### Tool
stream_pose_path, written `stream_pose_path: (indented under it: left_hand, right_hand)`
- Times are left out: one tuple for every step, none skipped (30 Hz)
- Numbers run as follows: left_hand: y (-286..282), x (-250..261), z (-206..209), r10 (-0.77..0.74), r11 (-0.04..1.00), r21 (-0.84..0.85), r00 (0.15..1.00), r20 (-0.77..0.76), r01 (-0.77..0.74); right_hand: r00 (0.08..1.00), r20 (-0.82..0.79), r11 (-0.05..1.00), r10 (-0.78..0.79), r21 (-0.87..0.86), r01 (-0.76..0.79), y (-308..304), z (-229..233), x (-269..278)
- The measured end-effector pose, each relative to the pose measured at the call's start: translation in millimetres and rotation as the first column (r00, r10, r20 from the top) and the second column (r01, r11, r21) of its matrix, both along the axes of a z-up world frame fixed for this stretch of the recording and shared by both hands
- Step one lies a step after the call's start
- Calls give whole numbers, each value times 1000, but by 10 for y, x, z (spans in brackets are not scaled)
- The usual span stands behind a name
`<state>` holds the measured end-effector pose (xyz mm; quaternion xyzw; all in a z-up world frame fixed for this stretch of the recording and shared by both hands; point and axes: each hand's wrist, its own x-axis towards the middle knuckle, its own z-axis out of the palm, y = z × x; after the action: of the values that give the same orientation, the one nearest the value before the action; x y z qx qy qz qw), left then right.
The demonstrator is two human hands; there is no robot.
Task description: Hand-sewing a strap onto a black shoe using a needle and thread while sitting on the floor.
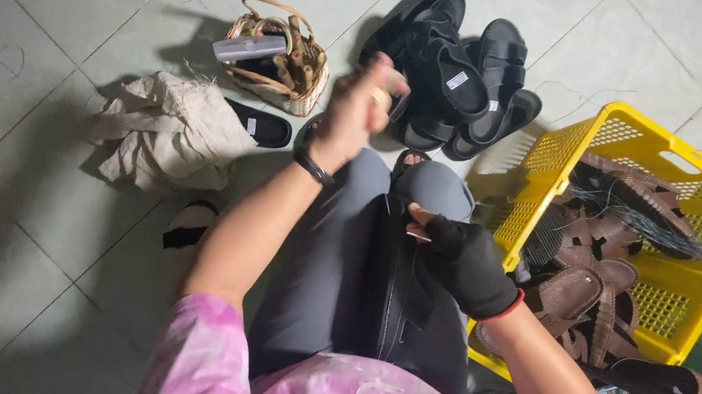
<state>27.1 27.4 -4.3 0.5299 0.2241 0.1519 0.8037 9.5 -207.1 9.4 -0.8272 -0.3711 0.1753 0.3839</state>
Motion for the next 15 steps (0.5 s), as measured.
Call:
stream_pose_path:
  left_hand:
    - [106, 39, -15, -27, 993, -115, 999, 35, 31]
    - [207, 74, -26, -55, 972, -226, 996, 72, 70]
    - [228, 21, 64, -61, 972, -223, 995, 77, 77]
    - [273, -66, 147, -70, 971, -224, 996, 48, 79]
    - [321, -158, 226, -79, 971, -225, 997, 19, 81]
    - [420, -254, 176, -74, 972, -221, 997, 14, 75]
    - [521, -350, 124, -21, 978, -207, 999, -33, 13]
    - [608, -432, 65, 30, 980, -193, 996, -78, -45]
    - [787, -603, -65, 33, 980, -192, 996, -81, -48]
    - [957, -753, -193, 4, 847, 514, 964, -264, 138]
    - [1130, -899, -324, 107, 253, 894, 907, -407, 371]
    - [922, -940, -166, 106, 256, 892, 906, -410, 374]
    - [719, -979, -9, 39, 291, 899, 935, -353, 327]
    - [526, -1013, 152, -25, 329, 902, 957, -289, 281]
    - [319, -1063, 315, -25, 330, 900, 956, -292, 284]
  right_hand:
    - [993, 110, 998, 33, 44, -38, 12, 41, -5]
    - [974, 220, 993, 55, 85, -76, 19, 80, -26]
    - [973, 225, 994, 48, 87, -70, 13, 149, -7]
    - [976, 208, 991, 58, 104, -81, 27, 207, 16]
    - [979, 190, 989, 68, 120, -91, 46, 261, 34]
    - [980, 187, 987, 72, 126, -96, -15, 235, 41]
    - [978, 197, 985, 71, 140, -100, -73, 205, 50]
    - [976, 209, 983, 67, 151, -100, -145, 177, 66]
    - [976, 206, 983, 69, 153, -102, -233, 148, 63]
    - [956, 266, 974, 121, 155, -167, -333, 125, 58]
    - [930, 324, 961, 171, 154, -231, -432, 100, 55]
    - [931, 321, 961, 172, 152, -230, -462, 185, 16]
    - [915, 331, 971, 231, -18, -238, -487, 269, -23]
    - [898, 331, 953, 290, -186, -239, -503, 352, -57]
    - [899, 328, 953, 290, -187, -239, -460, 396, -78]
